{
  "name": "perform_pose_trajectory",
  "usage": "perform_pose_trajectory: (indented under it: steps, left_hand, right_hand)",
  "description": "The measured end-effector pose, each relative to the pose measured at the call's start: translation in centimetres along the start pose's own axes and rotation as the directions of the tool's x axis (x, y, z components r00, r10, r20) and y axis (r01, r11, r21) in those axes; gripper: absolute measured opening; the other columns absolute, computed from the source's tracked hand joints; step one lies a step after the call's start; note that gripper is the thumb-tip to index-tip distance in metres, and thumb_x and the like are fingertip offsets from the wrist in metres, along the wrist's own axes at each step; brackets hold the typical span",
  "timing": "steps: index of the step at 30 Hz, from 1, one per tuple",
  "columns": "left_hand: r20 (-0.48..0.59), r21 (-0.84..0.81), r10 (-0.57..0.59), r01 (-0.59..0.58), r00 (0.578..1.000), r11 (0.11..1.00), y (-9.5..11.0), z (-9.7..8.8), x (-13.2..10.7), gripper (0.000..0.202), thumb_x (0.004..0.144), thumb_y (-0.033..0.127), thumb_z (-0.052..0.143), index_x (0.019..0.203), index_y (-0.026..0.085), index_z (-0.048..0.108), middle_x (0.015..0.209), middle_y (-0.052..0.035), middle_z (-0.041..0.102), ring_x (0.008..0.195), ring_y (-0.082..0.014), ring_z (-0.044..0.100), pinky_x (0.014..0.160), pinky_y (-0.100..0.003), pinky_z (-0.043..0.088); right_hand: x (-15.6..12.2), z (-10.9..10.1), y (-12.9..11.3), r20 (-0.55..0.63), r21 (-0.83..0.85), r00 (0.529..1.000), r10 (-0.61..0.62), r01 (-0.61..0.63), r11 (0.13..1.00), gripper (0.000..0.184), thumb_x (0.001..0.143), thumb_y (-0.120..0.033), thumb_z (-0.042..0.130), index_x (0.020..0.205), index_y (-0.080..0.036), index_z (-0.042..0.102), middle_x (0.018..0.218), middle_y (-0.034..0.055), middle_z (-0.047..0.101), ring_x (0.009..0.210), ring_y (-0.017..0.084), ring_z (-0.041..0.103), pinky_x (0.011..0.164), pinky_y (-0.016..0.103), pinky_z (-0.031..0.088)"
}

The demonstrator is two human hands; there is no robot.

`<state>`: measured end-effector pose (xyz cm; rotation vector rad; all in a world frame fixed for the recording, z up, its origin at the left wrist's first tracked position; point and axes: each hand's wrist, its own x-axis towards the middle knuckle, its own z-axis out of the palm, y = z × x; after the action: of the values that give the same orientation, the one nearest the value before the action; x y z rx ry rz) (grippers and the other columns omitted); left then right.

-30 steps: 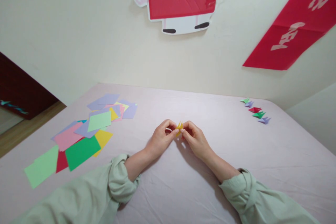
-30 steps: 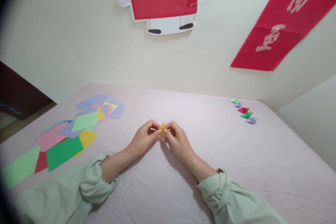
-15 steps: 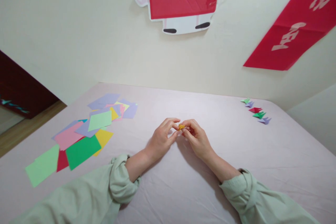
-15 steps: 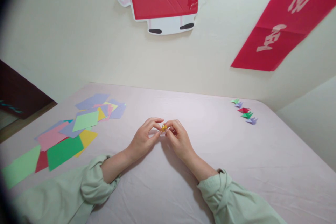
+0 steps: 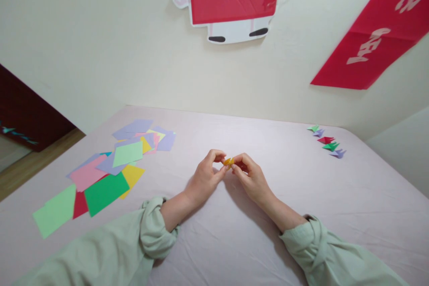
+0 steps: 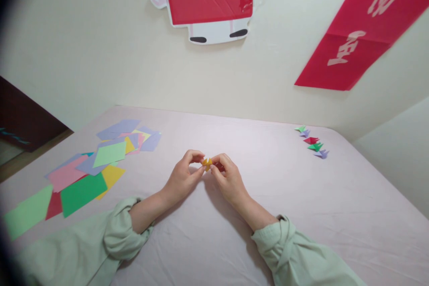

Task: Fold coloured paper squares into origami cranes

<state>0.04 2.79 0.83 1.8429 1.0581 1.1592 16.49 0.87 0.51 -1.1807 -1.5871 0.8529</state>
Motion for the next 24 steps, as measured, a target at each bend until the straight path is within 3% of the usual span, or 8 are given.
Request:
perform_pose_trajectory:
  steps: [8, 18, 21, 24]
  left_hand:
    - [0.064, -0.119, -0.087, 0.094, 0.994, 0.988, -0.3, 0.2, 0.3, 0.010, 0.087, 0.026, 0.059, 0.087, 0.017, 0.064, 0.089, -0.0023, 0.065, 0.088, -0.0152, 0.061, 0.084, -0.029, 0.047]
    - [0.111, -0.229, -0.247, 0.266, 0.963, 0.936, -0.8, 0.5, 0.7, 0.015, 0.083, 0.030, 0.060, 0.076, 0.016, 0.060, 0.071, 0.0015, 0.059, 0.067, -0.0123, 0.055, 0.065, -0.024, 0.043]
    - [0.141, -0.144, -0.252, 0.272, 0.957, 0.951, -1.0, 0.3, 0.7, 0.018, 0.085, 0.032, 0.057, 0.075, 0.017, 0.060, 0.070, 0.0011, 0.060, 0.066, -0.0132, 0.056, 0.063, -0.024, 0.042]
    - [0.132, 0.117, -0.187, 0.172, 0.973, 0.978, -1.1, 0.2, 0.5, 0.021, 0.088, 0.031, 0.054, 0.072, 0.018, 0.060, 0.070, 0.0010, 0.061, 0.066, -0.0142, 0.055, 0.061, -0.024, 0.038]
  right_hand:
    - [0.0, 0.0, -0.3, 0.014, -0.057, 1.000, -0.004, 0.004, 0.998, 0.008, 0.089, -0.022, 0.052, 0.086, -0.019, 0.059, 0.083, 0.0021, 0.061, 0.077, 0.015, 0.057, 0.070, 0.028, 0.046]
    - [0.0, 0.4, 0.6, 0.002, 0.047, 0.996, 0.093, -0.093, 0.995, 0.011, 0.088, -0.031, 0.054, 0.089, -0.021, 0.050, 0.075, -0.0023, 0.055, 0.063, 0.013, 0.054, 0.058, 0.025, 0.042]
    - [0.0, 0.3, 0.6, 0.001, -0.027, 0.994, 0.113, -0.113, 0.993, 0.008, 0.088, -0.028, 0.053, 0.085, -0.021, 0.049, 0.069, -0.0041, 0.052, 0.058, 0.013, 0.051, 0.054, 0.024, 0.039]
    - [-0.1, 0.4, 0.4, 0.012, -0.181, 0.993, 0.119, -0.115, 0.977, 0.004, 0.087, -0.025, 0.051, 0.085, -0.022, 0.050, 0.067, -0.0041, 0.054, 0.058, 0.014, 0.051, 0.055, 0.025, 0.037]
